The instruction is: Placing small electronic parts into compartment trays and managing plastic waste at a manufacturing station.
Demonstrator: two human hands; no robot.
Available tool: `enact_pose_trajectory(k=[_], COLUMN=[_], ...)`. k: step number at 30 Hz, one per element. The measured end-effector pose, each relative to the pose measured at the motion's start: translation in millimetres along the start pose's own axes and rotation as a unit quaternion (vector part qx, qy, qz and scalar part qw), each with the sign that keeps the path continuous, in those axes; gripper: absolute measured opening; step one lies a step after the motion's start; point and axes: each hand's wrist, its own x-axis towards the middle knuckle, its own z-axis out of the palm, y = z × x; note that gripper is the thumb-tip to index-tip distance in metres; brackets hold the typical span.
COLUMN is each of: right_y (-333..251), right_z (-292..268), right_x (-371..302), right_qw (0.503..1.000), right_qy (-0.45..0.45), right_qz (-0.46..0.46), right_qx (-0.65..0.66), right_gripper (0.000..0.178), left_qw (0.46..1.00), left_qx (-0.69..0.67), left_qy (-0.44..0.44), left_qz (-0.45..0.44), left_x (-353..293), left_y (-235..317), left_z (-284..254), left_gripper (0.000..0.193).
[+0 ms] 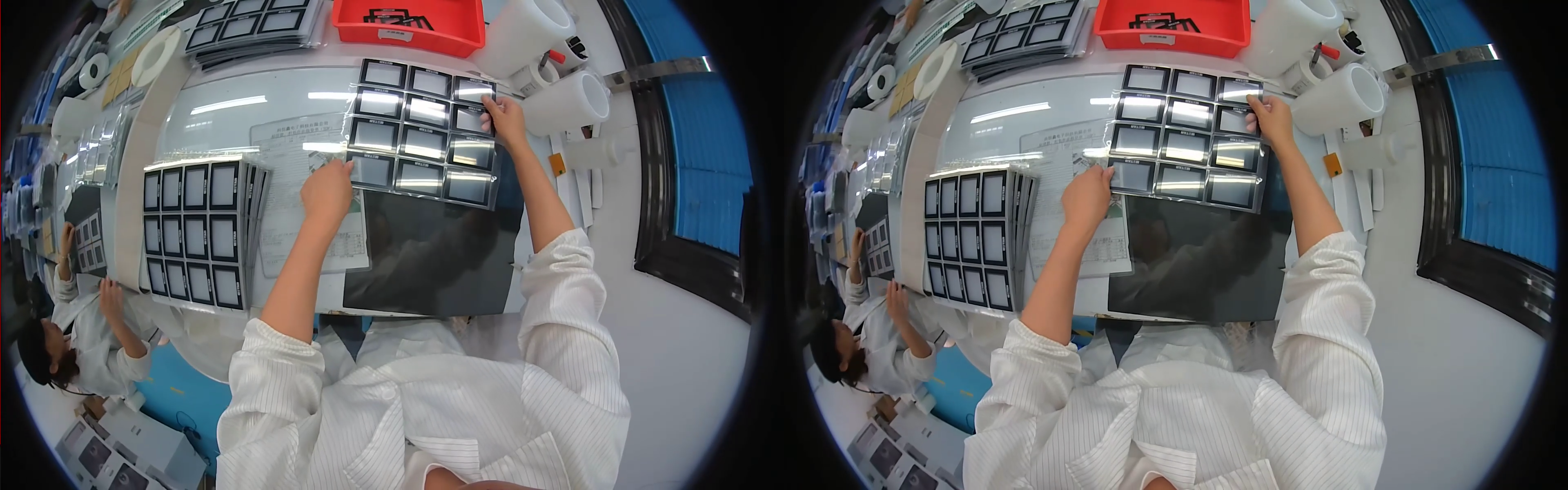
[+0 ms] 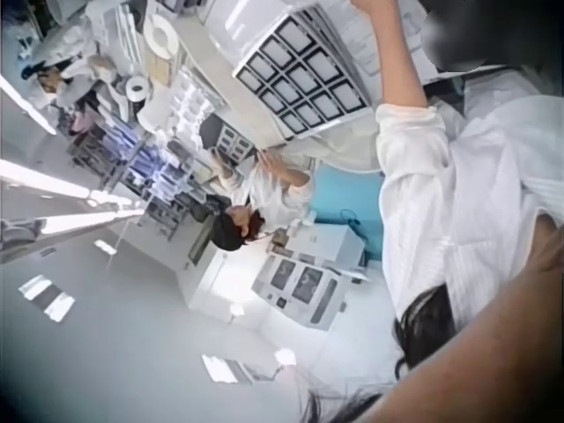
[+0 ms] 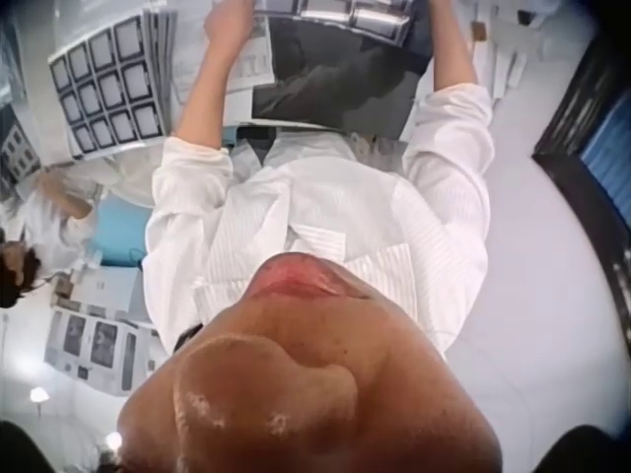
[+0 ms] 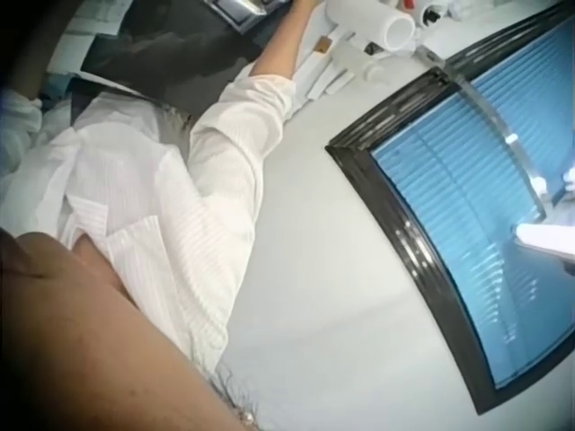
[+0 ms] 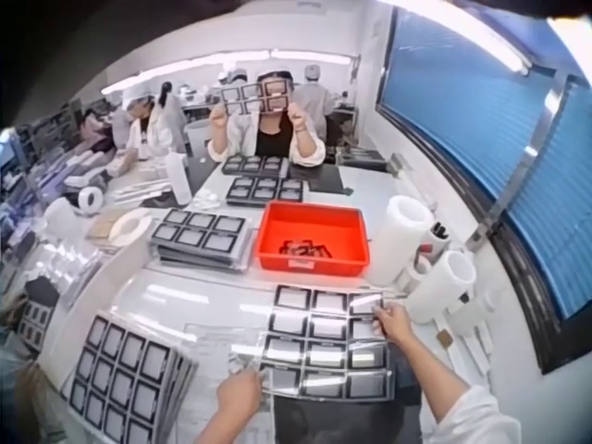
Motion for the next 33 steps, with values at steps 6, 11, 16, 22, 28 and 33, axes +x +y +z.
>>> enact_pose_trajectory(k=[6, 11, 16, 22, 28, 33], right_y=[-3, 1, 16, -48, -92, -129], right_z=[-1, 4, -12, 42, 186, 305], right_x=[-1, 2, 10, -50, -145, -182], right_qw=[0.999, 0.997, 1.0, 0.77, 0.895, 0.874], right_qy=[0.005, 0.025, 0.003, 0.217, -0.198, -0.225], right_qz=[-0.03, -0.065, -0.01, -0.294, -0.38, -0.424], right_qx=[-0.029, -0.013, -0.006, -0.523, -0.127, -0.075], right_gripper=[0.031, 0.03, 0.033, 0.053, 0.036, 0.053], left_qw=[1.0, 0.998, 0.998, 0.994, 0.99, 0.933], left_qx=[0.002, -0.026, -0.013, 0.061, -0.018, -0.109], left_qy=[0.022, 0.048, 0.05, 0.081, 0.139, 0.342], left_qz=[0.013, 0.03, 0.039, -0.027, -0.011, 0.041], left_x=[0, 0, 4, -9, -71, -110], left_y=[3, -2, 5, -4, -41, -126], left_z=[2, 9, 16, 6, -45, -75], left_gripper=[0.035, 0.034, 0.035, 0.032, 0.027, 0.017])
